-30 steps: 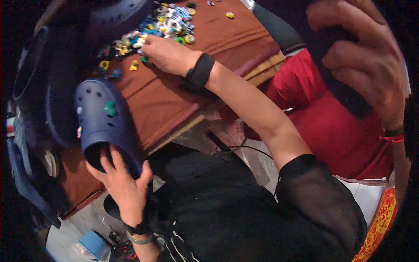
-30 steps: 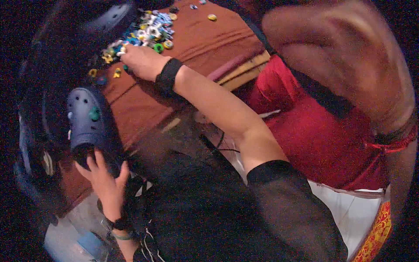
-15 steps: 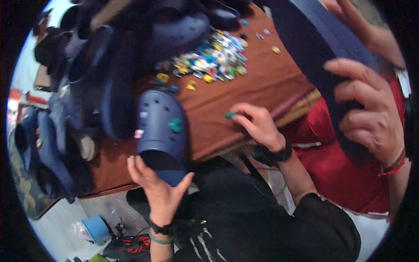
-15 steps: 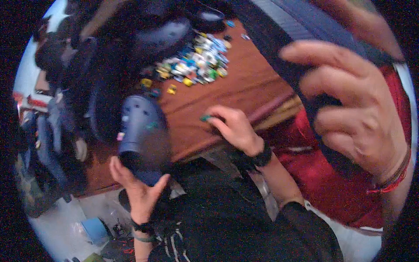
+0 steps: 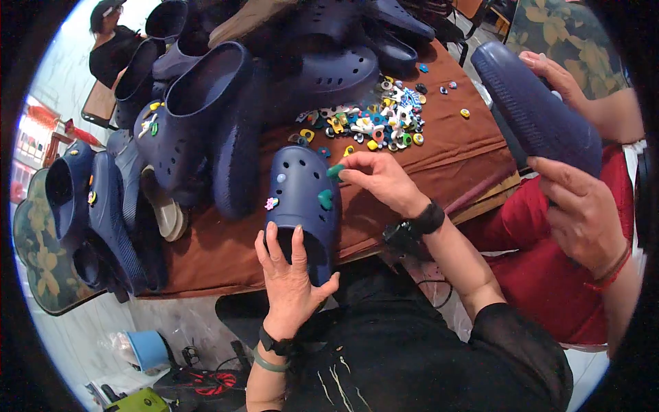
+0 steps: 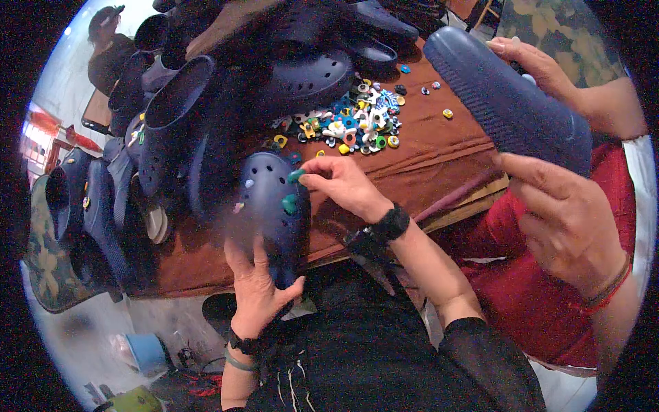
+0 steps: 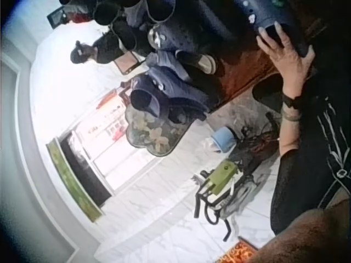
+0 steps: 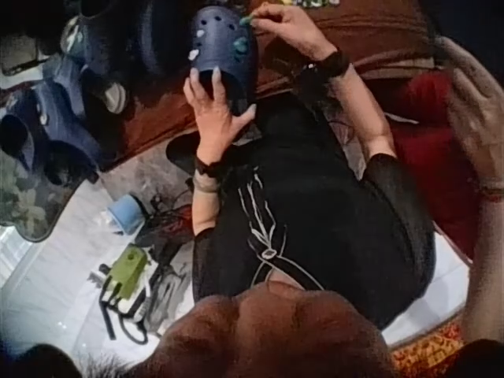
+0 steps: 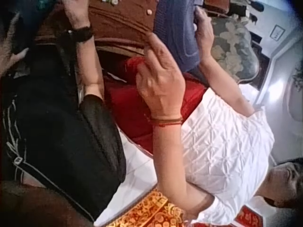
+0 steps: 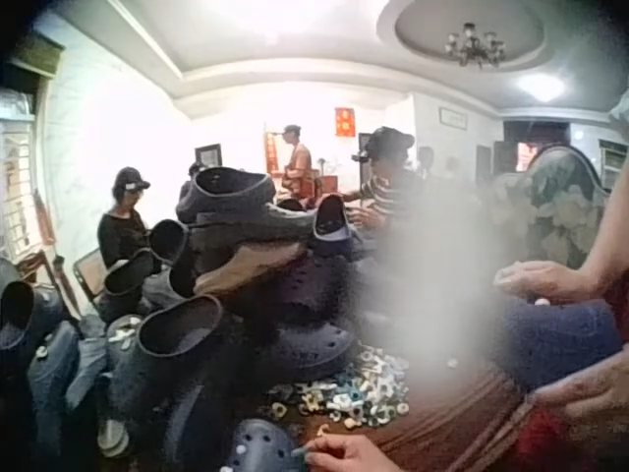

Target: Decorating blue clogs by inserting small plastic charms into the ventilation holes.

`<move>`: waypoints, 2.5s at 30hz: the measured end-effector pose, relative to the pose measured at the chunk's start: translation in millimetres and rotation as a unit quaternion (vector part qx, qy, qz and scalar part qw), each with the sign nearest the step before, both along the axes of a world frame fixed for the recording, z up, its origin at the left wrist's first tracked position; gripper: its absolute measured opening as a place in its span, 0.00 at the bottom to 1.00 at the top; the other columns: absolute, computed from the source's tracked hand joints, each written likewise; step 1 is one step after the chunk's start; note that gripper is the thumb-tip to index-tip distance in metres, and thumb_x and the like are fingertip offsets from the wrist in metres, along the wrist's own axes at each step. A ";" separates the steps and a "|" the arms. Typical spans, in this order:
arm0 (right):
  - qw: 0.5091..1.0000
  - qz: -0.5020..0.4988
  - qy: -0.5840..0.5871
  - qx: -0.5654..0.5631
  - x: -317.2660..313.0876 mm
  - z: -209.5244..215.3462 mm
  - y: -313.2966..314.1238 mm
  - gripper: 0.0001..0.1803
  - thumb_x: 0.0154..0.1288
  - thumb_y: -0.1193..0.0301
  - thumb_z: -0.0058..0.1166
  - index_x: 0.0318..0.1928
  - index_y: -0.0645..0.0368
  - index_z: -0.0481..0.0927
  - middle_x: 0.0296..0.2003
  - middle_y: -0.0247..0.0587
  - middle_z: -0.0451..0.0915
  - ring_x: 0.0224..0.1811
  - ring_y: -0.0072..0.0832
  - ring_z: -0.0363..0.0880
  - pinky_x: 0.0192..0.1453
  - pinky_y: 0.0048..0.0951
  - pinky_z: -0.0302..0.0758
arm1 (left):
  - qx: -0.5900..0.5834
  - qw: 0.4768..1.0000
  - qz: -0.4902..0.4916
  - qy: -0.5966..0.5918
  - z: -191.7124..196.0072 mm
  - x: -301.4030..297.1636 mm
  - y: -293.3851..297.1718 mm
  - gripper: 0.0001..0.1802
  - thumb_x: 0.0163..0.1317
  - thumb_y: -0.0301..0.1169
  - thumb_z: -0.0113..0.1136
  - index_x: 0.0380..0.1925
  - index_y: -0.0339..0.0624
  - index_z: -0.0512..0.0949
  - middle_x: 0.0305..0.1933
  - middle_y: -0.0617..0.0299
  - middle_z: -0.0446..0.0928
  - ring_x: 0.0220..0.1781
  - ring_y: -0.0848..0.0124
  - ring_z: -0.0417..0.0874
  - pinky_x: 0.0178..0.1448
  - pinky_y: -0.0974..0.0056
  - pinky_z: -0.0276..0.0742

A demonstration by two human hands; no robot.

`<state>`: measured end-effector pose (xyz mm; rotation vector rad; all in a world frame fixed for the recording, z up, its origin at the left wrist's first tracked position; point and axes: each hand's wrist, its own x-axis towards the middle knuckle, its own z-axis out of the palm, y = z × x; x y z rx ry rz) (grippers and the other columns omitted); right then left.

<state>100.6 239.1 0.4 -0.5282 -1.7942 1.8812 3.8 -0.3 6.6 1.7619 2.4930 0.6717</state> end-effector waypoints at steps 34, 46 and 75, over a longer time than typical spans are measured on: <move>0.784 -0.123 -0.165 0.586 -53.9 -33.4 73.8 0.05 0.57 0.65 0.60 0.31 0.50 0.85 0.37 0.34 0.80 0.45 0.36 0.76 0.50 0.42 0.64 | -0.016 0.999 -0.041 -0.021 9.7 -6.1 -7.7 0.64 0.35 0.43 0.78 0.72 0.51 0.50 0.73 0.36 0.43 0.70 0.33 0.51 0.68 0.39 0.63; 0.689 -0.112 -0.221 0.682 -69.2 -51.6 64.0 0.11 0.53 0.76 0.55 0.39 0.58 0.81 0.43 0.45 0.76 0.51 0.41 0.72 0.55 0.43 0.67 | -0.033 0.999 -0.023 -0.017 6.9 -3.1 -8.2 0.63 0.34 0.44 0.78 0.72 0.51 0.52 0.74 0.39 0.41 0.70 0.36 0.49 0.71 0.39 0.58; 0.989 0.044 -0.103 0.102 -65.4 -27.5 23.9 0.09 0.67 0.68 0.60 0.41 0.61 0.80 0.34 0.29 0.79 0.38 0.15 0.75 0.44 0.19 0.73 | -0.015 0.999 -0.025 -0.044 5.3 -6.2 -9.6 0.63 0.33 0.45 0.77 0.72 0.55 0.53 0.73 0.43 0.44 0.69 0.35 0.51 0.68 0.37 0.62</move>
